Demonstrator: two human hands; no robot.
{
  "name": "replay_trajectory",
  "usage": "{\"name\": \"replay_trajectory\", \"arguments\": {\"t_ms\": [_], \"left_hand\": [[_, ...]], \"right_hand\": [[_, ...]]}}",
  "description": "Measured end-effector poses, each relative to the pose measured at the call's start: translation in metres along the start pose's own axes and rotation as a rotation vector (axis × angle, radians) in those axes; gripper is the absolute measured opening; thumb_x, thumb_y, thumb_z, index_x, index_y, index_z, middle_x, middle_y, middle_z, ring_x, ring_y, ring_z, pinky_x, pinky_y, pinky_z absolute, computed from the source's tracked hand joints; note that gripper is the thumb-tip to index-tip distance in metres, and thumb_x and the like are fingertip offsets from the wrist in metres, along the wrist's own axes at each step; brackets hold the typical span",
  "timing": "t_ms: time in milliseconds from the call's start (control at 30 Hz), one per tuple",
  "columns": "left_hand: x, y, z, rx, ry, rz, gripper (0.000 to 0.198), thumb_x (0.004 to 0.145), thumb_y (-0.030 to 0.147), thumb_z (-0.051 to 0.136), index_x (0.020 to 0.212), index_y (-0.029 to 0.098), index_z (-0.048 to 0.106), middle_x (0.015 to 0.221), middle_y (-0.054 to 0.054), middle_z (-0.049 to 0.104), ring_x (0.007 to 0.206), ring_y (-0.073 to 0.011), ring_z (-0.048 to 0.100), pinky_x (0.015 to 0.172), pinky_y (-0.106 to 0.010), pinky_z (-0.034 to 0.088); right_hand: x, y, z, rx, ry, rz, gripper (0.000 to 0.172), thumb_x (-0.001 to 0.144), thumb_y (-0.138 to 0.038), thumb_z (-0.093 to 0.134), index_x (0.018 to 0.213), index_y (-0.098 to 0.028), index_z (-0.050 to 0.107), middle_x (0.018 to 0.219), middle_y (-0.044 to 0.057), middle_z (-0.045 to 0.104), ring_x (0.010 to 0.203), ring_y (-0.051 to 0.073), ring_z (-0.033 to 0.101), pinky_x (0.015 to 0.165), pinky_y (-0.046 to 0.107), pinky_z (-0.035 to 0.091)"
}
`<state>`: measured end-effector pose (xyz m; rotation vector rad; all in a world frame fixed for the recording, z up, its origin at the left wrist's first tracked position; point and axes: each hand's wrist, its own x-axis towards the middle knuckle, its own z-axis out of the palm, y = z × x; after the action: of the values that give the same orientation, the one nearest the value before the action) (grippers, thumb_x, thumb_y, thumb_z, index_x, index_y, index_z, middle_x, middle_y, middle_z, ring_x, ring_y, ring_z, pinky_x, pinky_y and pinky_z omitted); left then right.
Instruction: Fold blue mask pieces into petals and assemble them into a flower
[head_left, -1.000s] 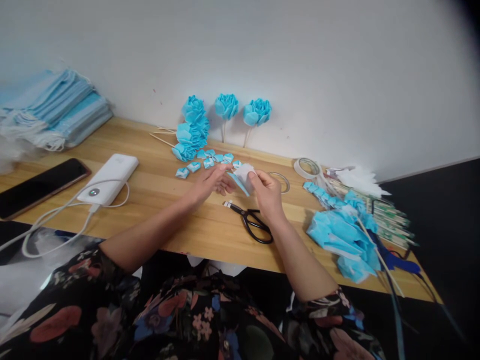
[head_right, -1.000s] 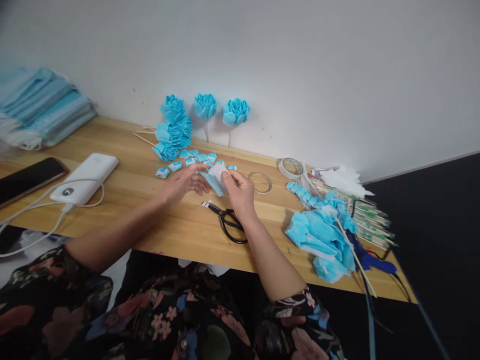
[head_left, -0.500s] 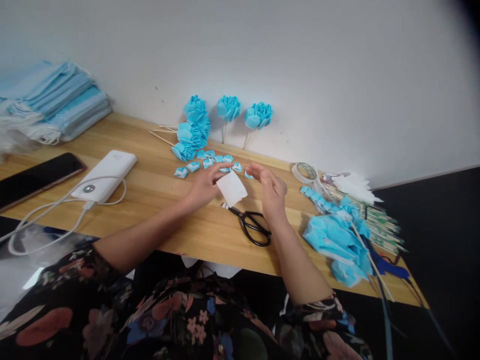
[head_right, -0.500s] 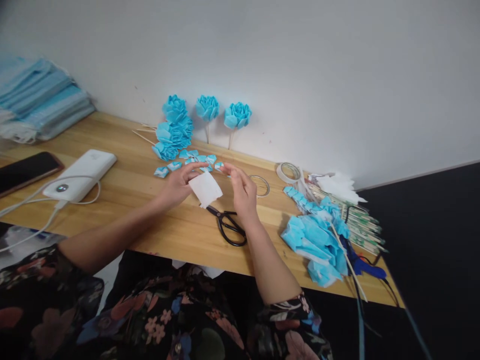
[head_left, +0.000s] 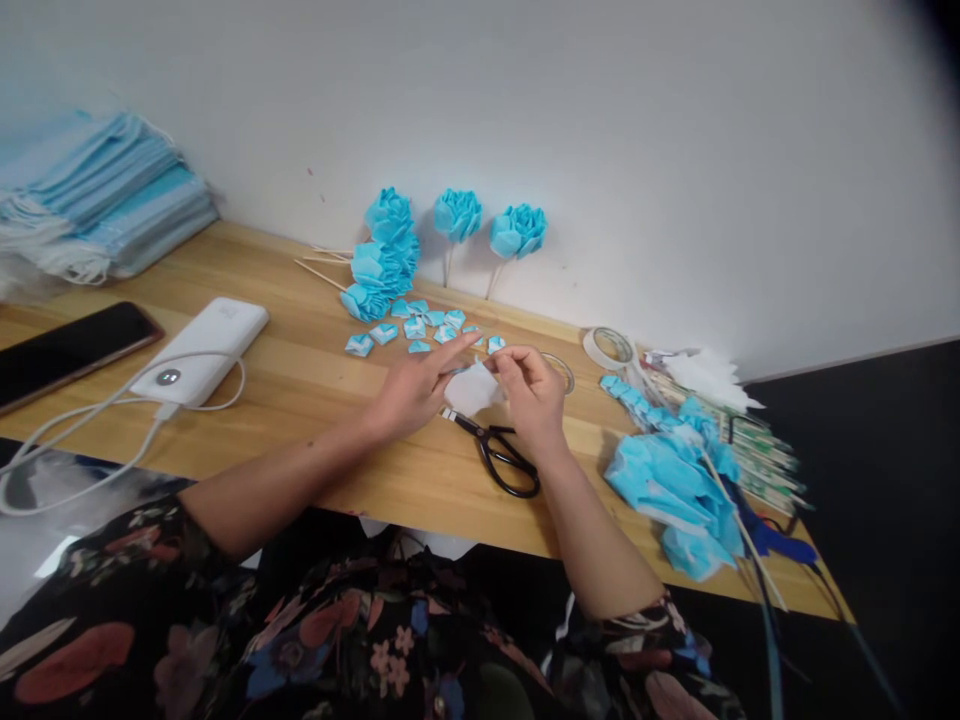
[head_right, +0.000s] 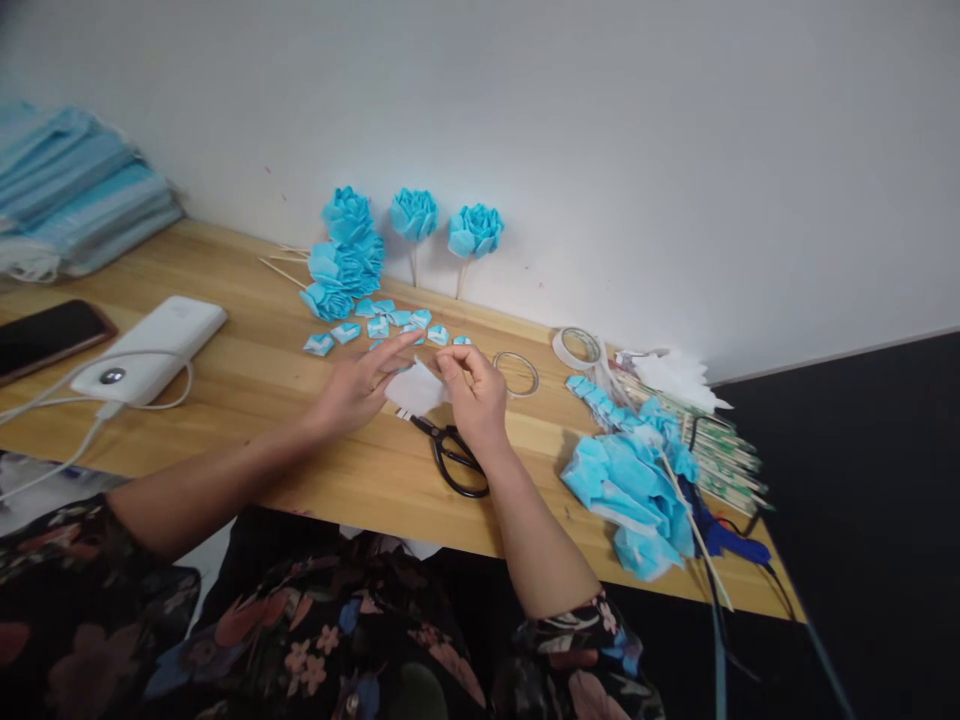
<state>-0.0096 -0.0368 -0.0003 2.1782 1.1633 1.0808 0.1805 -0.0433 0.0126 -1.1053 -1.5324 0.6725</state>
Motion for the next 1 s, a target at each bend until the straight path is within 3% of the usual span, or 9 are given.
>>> {"name": "replay_trajectory", "arguments": {"t_ms": [233,367,467,633,867,1000], "left_hand": [[-0.004,0.002,0.002,0.047,0.084,0.108,0.057,0.095,0.015,0.052,0.151,0.026,0.049,0.116,-0.005,0.079,0.107,-0.0193,0.075,0.088,-0.030,0.059],[-0.005,0.001,0.003,0.069,0.113,0.172,0.057,0.097,0.016,0.051,0.152,0.029,0.048,0.114,-0.005,0.079,0.104,-0.0175,0.075,0.091,-0.031,0.059],[-0.005,0.003,0.003,0.063,0.127,0.196,0.051,0.100,0.019,0.050,0.151,0.028,0.050,0.113,-0.006,0.079,0.102,-0.0176,0.075,0.090,-0.031,0.059],[-0.006,0.008,0.000,0.049,0.138,0.255,0.049,0.103,0.023,0.047,0.152,0.028,0.049,0.107,-0.006,0.079,0.093,-0.0175,0.074,0.084,-0.030,0.059],[-0.007,0.017,-0.003,0.072,0.194,0.404,0.048,0.103,0.021,0.048,0.150,0.027,0.049,0.108,-0.006,0.079,0.081,-0.0147,0.073,0.075,-0.027,0.058],[-0.008,0.020,-0.006,0.053,0.219,0.476,0.059,0.101,0.016,0.052,0.156,0.030,0.039,0.098,-0.004,0.079,0.081,-0.0155,0.074,0.077,-0.029,0.059]], "right_hand": [[-0.003,-0.006,-0.005,0.002,-0.072,-0.167,0.027,0.097,-0.047,0.058,0.105,-0.025,0.071,0.097,0.003,0.078,0.091,0.019,0.073,0.084,0.034,0.056],[-0.002,-0.004,-0.003,-0.113,-0.067,-0.243,0.014,0.092,-0.037,0.068,0.089,-0.025,0.073,0.090,0.001,0.077,0.086,0.019,0.071,0.084,0.034,0.054],[-0.004,0.001,0.000,-0.043,-0.035,-0.165,0.013,0.092,-0.035,0.067,0.085,-0.026,0.073,0.087,0.000,0.077,0.083,0.018,0.071,0.081,0.033,0.054],[-0.007,0.005,0.003,0.078,0.005,-0.002,0.023,0.090,-0.047,0.067,0.081,-0.026,0.071,0.084,0.001,0.076,0.079,0.019,0.070,0.075,0.033,0.056],[-0.009,0.003,0.002,0.166,0.001,0.027,0.036,0.087,-0.059,0.068,0.075,-0.025,0.065,0.080,0.001,0.074,0.077,0.020,0.069,0.073,0.033,0.056],[-0.011,0.006,0.001,0.240,-0.034,0.028,0.040,0.087,-0.063,0.066,0.076,-0.025,0.064,0.078,0.001,0.073,0.074,0.019,0.069,0.069,0.032,0.056]]}}
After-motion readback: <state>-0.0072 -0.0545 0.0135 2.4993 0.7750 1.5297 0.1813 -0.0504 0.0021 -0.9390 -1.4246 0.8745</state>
